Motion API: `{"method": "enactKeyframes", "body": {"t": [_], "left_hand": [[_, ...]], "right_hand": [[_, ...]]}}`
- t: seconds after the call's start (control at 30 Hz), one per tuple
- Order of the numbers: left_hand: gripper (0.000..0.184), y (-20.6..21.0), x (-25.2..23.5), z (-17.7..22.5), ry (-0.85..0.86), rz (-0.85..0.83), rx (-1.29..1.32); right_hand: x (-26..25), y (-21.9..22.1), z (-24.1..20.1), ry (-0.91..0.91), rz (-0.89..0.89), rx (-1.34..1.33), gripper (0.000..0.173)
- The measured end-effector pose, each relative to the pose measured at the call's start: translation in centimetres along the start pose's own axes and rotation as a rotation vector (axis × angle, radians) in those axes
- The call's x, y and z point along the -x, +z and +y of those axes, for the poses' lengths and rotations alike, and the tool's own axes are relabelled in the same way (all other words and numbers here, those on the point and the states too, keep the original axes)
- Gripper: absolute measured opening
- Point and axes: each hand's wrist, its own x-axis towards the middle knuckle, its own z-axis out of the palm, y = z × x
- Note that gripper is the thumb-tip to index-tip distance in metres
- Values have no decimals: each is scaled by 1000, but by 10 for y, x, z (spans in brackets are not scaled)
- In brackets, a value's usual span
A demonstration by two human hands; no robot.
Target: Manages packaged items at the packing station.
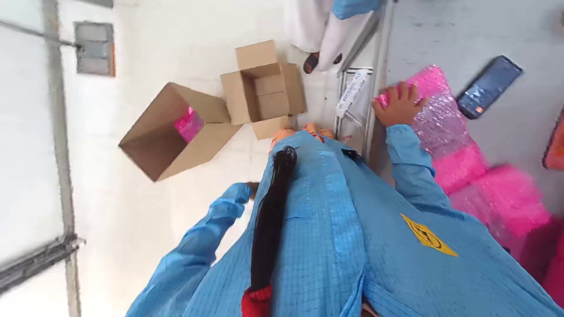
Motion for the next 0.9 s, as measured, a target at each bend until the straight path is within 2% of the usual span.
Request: {"method": "enactKeyframes", "body": {"t": [0.07, 0.1, 0.2, 0.27, 0.33, 0.43, 0.53, 0.63, 0.7, 0.8, 0.9], "left_hand": [[53, -4, -81, -79, 114, 333, 245], [60, -8, -97, -113, 84, 464, 397], [72, -19, -97, -173, -205, 815, 1009], [79, -18, -95, -195, -350, 949, 1407], [87, -17, -90, -217, -363, 922, 1517], [89, -30, -72, -241, -357, 902, 1449], [87, -36, -57, -246, -390, 946, 1425], [89, -41, -41, -236, -400, 858, 1398], [88, -27, -54, -242, -363, 826, 1390], [85, -31, -76, -273, -306, 828, 1349], [86, -35, -84, -291, -358, 800, 1426]], "right_hand": [[-2, 2, 3, -19, 20, 14, 75], [-1, 3, 2, -34, 31, 11, 76], [-3, 1, 4, -16, 24, 39, 82], [-3, -3, 4, 3, 4, 51, 83], [-4, -2, 4, 23, -5, 66, 84], [-7, 3, 4, 54, -6, 82, 85], [-7, -3, -6, 73, -35, 99, 82], [-3, -9, -17, 112, -67, 115, 77], [7, -11, -14, 155, -66, 122, 70], [9, -11, -18, 208, -22, 96, 66], [15, -12, -24, 271, -17, 84, 65]]}}
